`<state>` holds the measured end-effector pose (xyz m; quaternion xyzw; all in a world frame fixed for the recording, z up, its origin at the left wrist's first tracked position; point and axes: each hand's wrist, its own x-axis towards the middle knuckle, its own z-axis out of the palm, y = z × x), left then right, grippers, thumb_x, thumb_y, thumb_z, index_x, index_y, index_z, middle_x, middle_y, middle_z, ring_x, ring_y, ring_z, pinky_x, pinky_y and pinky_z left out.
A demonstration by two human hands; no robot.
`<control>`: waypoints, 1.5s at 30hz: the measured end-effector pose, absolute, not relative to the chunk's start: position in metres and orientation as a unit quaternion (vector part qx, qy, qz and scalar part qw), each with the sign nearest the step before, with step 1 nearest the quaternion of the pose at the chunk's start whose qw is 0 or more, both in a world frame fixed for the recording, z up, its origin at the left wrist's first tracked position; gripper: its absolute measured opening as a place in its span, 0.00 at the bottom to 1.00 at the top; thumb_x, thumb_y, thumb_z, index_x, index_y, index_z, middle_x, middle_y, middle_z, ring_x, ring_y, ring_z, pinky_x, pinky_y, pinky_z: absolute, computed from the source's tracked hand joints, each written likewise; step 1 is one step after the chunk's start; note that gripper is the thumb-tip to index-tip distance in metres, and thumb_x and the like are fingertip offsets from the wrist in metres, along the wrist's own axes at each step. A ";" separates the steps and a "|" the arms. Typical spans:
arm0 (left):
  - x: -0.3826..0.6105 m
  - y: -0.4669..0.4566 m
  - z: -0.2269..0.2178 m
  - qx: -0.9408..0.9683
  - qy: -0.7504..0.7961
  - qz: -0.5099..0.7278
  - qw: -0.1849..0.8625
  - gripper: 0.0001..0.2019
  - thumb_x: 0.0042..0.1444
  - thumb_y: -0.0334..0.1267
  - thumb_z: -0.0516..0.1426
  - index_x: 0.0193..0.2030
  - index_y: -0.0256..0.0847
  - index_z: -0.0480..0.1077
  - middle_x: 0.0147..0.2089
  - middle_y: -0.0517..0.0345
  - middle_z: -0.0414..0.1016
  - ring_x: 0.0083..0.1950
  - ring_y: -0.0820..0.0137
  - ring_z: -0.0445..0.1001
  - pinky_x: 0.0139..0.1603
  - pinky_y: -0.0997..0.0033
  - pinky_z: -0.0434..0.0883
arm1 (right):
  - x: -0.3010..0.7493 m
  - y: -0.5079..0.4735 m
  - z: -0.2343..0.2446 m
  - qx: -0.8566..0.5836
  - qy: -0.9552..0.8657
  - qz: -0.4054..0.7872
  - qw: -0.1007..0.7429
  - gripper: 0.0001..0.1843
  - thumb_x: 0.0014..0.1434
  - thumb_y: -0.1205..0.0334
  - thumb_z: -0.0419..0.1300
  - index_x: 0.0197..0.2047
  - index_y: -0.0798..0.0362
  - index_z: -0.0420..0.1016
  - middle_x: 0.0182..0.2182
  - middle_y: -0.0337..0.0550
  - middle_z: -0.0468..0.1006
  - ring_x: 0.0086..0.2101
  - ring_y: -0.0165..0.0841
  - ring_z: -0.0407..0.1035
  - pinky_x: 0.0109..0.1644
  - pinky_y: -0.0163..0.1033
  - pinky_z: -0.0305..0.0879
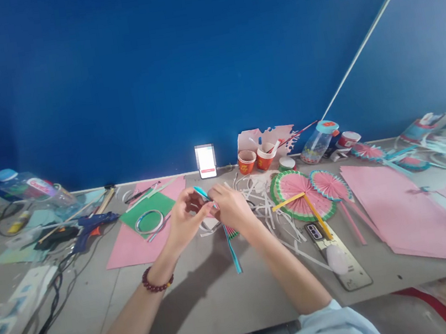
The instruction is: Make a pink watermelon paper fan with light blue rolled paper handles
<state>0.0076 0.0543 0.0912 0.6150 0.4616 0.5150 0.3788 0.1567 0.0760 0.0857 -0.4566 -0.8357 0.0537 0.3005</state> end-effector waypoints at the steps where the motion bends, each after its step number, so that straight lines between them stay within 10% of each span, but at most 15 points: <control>1: 0.008 0.054 0.091 0.611 0.467 0.518 0.375 0.15 0.50 0.44 0.61 0.42 0.41 0.67 0.30 0.62 0.69 0.27 0.76 0.69 0.26 0.79 0.67 | 0.155 0.075 0.086 -0.459 -0.837 0.045 0.294 0.04 0.55 0.69 0.53 0.32 0.53 0.68 0.32 0.47 0.72 0.33 0.36 0.65 0.34 0.36 0.58; 19: -0.027 0.075 0.101 0.515 0.461 0.504 0.517 0.20 0.44 0.48 0.65 0.39 0.34 0.77 0.31 0.53 0.79 0.32 0.67 0.77 0.39 0.64 0.76 | 0.184 0.099 0.081 -0.419 -0.682 0.440 0.408 0.15 0.51 0.57 0.63 0.42 0.52 0.71 0.34 0.41 0.77 0.32 0.32 0.72 0.39 0.39 0.67; 36: -0.038 0.078 0.102 0.561 0.474 0.484 0.476 0.15 0.45 0.45 0.64 0.35 0.34 0.76 0.28 0.50 0.79 0.31 0.62 0.79 0.36 0.63 0.78 | 0.188 0.096 0.088 -0.417 -0.592 0.541 0.428 0.16 0.48 0.52 0.66 0.31 0.55 0.70 0.18 0.36 0.75 0.18 0.27 0.68 0.24 0.33 0.66; 45: -0.041 0.073 0.103 0.678 0.424 0.280 0.532 0.12 0.50 0.41 0.61 0.39 0.38 0.77 0.32 0.49 0.81 0.36 0.64 0.79 0.39 0.68 0.75 | 0.188 0.088 0.090 -0.396 -0.660 0.557 0.311 0.14 0.49 0.53 0.66 0.30 0.55 0.71 0.19 0.37 0.76 0.20 0.28 0.70 0.23 0.31 0.65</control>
